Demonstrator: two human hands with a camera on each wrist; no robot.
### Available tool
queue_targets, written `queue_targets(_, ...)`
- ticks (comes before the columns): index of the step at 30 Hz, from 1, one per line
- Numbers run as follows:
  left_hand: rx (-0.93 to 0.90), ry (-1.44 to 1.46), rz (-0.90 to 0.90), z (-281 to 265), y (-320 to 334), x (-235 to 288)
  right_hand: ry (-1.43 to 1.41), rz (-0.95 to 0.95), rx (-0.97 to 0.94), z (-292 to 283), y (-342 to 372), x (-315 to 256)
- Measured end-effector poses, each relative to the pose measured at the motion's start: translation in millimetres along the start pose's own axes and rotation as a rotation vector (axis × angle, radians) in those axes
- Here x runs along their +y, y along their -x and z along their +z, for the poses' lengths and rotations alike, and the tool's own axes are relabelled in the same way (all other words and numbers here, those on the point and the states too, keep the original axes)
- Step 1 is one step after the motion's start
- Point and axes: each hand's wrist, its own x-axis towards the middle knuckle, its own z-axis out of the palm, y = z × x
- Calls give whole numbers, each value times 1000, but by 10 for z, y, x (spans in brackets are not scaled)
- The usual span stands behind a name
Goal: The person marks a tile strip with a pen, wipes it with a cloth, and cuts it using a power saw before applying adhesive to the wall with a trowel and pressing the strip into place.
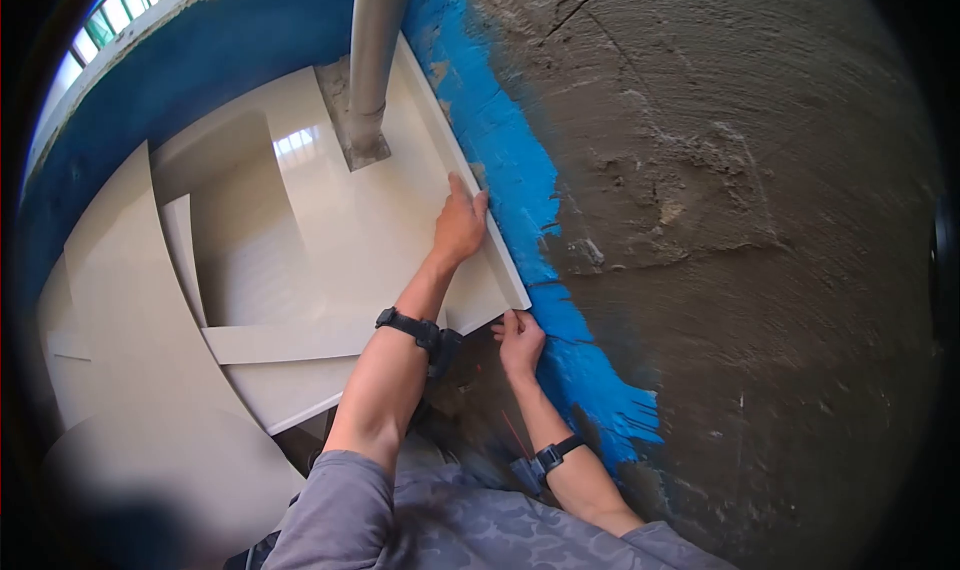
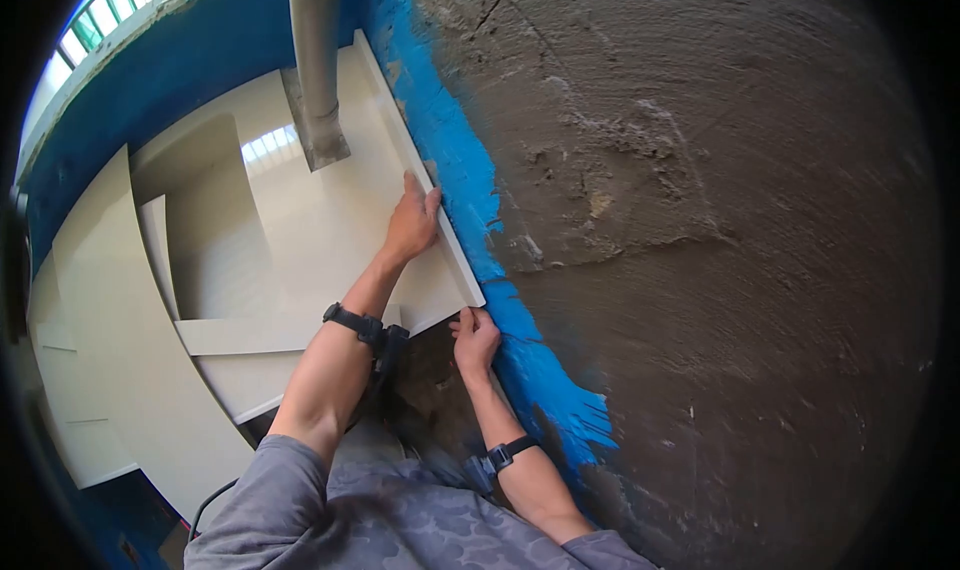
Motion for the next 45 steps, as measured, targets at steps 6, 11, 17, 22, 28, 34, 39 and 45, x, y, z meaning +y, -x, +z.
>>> queue_targets(6,40,-12,24,-35,39,51,172,-63,41,43,-15,-76)
queue_targets(11,53,34,-22,-26,78,96,257,-59,25,18,-13,-212)
queue_targets(17,65,99,-12,-17,125,61,283,-61,64,85,-29,-184)
queue_targets(22,74,90,-26,-41,138,88,253,-23,83,105,-43,-164)
queue_targets(28,54,143,-19,-87,161,66,190,-15,-14,-24,-27,-174)
queue_targets(34,68,155,-1,-54,178,18,129,29,-63,-36,19,-280)
queue_targets(39,-2,133,-46,-145,196,97,224,56,-7,13,-39,-274)
queue_targets(45,32,130,25,-74,164,23,252,-21,24,83,-22,-296)
